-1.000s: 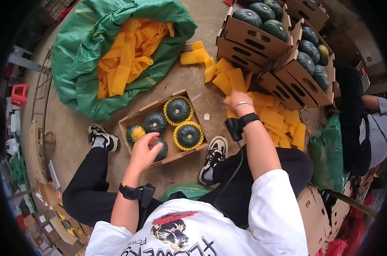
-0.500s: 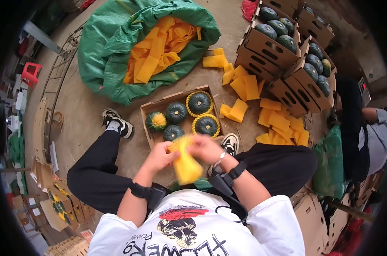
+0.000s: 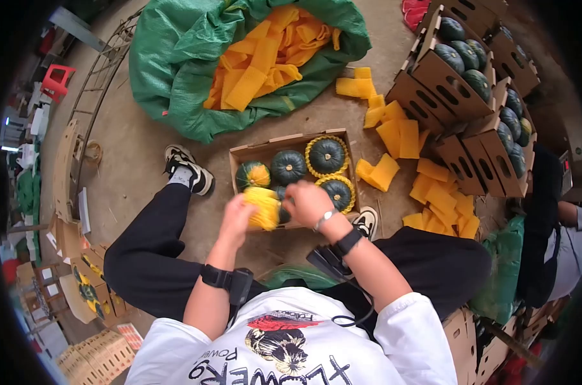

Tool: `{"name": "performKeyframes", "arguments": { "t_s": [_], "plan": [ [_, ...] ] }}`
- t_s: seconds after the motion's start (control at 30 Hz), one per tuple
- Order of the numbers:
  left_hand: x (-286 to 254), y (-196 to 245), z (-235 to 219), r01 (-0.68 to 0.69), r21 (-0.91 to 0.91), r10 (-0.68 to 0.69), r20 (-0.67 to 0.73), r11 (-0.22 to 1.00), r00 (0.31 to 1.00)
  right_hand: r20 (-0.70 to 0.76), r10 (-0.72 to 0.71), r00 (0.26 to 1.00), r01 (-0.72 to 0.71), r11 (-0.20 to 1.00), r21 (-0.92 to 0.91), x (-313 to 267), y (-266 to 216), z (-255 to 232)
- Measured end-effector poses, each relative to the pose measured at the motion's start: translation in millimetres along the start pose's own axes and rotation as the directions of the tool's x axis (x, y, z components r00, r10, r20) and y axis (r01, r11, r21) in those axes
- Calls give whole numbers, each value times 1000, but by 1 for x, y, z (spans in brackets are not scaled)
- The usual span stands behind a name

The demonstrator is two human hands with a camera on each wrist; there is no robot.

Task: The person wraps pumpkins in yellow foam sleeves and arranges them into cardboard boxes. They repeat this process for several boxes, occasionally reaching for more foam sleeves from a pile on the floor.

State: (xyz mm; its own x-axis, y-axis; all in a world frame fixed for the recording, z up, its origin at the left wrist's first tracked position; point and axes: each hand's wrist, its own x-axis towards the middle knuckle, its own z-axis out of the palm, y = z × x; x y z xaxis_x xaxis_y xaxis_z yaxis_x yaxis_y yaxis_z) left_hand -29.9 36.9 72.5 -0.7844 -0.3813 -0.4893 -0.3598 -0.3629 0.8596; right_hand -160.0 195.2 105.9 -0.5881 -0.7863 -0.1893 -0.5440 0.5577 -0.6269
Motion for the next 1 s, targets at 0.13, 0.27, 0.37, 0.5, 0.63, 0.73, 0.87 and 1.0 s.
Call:
{"name": "performKeyframes", "arguments": {
  "t_s": [0.13,0.27,0.37,0.5,0.63,0.73,0.87,1.0],
  "plan": [
    [16,10,-12,81,836,213,-230,542,949,-232,14,973,-53,985,-161,61,-1,19],
    [41,-2,2,-11,884,422,-212,468,881,-106,227,968,-249,919,-306,87,3,31],
    [40,14,-6,-71,842,340,-138,535,930,-121,256,959,-257,966,5,84,20,24],
    [12,70,-5,-263,-59,264,23,963,964,-315,162,935,-78,962,263,45,-4,-9],
    [-34,61,54,-356,121,346,97,927,933,-621,128,773,19,974,225,1,-53,-24],
    [-53,55,57,-118,-346,214,254,931,943,-387,403,830,-3,695,719,-23,-20,-22],
    [-79,59,63,242,-555,174,593,796,786,409,59,911,-330,-495,804,-65,-15,-15],
    [-80,57,59,367,-522,92,660,770,746,188,221,957,-141,-211,967,-73,-11,-4]
  ]
}}
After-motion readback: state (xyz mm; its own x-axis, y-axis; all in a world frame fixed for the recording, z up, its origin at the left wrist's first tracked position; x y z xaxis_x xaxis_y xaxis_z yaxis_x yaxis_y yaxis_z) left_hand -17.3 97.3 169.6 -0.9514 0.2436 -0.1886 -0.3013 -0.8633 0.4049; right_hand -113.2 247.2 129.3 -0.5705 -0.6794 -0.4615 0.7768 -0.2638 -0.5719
